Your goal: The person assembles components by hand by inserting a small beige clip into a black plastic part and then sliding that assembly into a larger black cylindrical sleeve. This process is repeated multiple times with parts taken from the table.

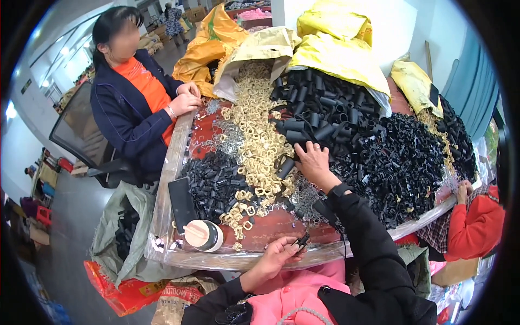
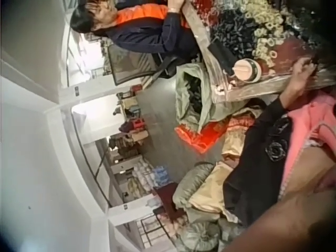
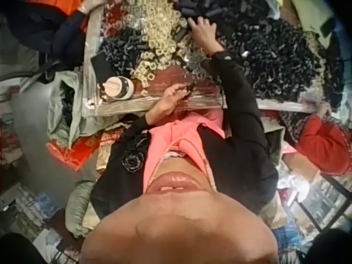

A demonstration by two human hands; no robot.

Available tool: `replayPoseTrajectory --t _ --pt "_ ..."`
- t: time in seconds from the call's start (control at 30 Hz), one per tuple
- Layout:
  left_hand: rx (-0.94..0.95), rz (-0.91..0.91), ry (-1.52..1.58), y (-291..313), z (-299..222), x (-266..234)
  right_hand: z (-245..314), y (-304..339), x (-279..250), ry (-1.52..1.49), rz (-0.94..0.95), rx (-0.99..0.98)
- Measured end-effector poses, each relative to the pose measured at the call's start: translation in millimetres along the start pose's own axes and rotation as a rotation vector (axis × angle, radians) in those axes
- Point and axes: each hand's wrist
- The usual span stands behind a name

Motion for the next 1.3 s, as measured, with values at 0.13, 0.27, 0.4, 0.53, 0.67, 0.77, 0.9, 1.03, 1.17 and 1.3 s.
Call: replayPoseTrajectory --t 0.13,0.27,0.4,0.53,0.67,0.77,0.9,1.03,1.17,1.3 --pt "0.006 -0.025 -0.043 -0.5 -3.2 4.0 -25.7 8.8 7.0 0.005 -0.007 0.023" --pt "0.131 -0.094 0.038 11.3 -0.7 -1.7 -8.4 15.4 -13.4 -0.228 -0.093 0.059" --pt "0.150 -0.113 0.087 -6.0 3.3 0.6 -10.9 43.8 -54.0 -0.331 0.082 0.127" --pt "0.061 -0.019 0.080 -7.2 -2.9 -8.1 -17.0 76.4 -55.7 -0.903 -0.261 0.156" --pt "0.150 -0.083 0.074 -21.5 -13.9 4.4 -15.7 95.2 -68.6 -1.559 -0.170 0.436" --pt "0.152 -0.113 0.048 -23.5 -11.7 1.5 -16.3 103.4 -65.2 -1.740 -0.183 0.604" --pt "0.167 -0.073 0.050 -23.8 -22.1 6.3 -17.5 112.8 -65.3 -1.689 -0.260 0.677" --pt "0.188 -0.260 -0.002 -10.8 -34.9 27.9 -0.2 116.4 -77.9 -1.466 -0.268 0.491" --pt "0.138 -0.221 -0.056 -9.6 -41.5 24.1 25.1 124.3 -123.7 -1.732 0.143 0.835" --pt "0.113 -0.190 -0.079 -4.3 -40.2 20.7 32.6 139.5 -112.1 -1.901 0.197 0.692"
Point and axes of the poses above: each hand's wrist, its own y-axis away from the middle knuckle, its own x-axis out of the palm, z = x × y, and after that the axes turned 15 degrees about -y, right-handed
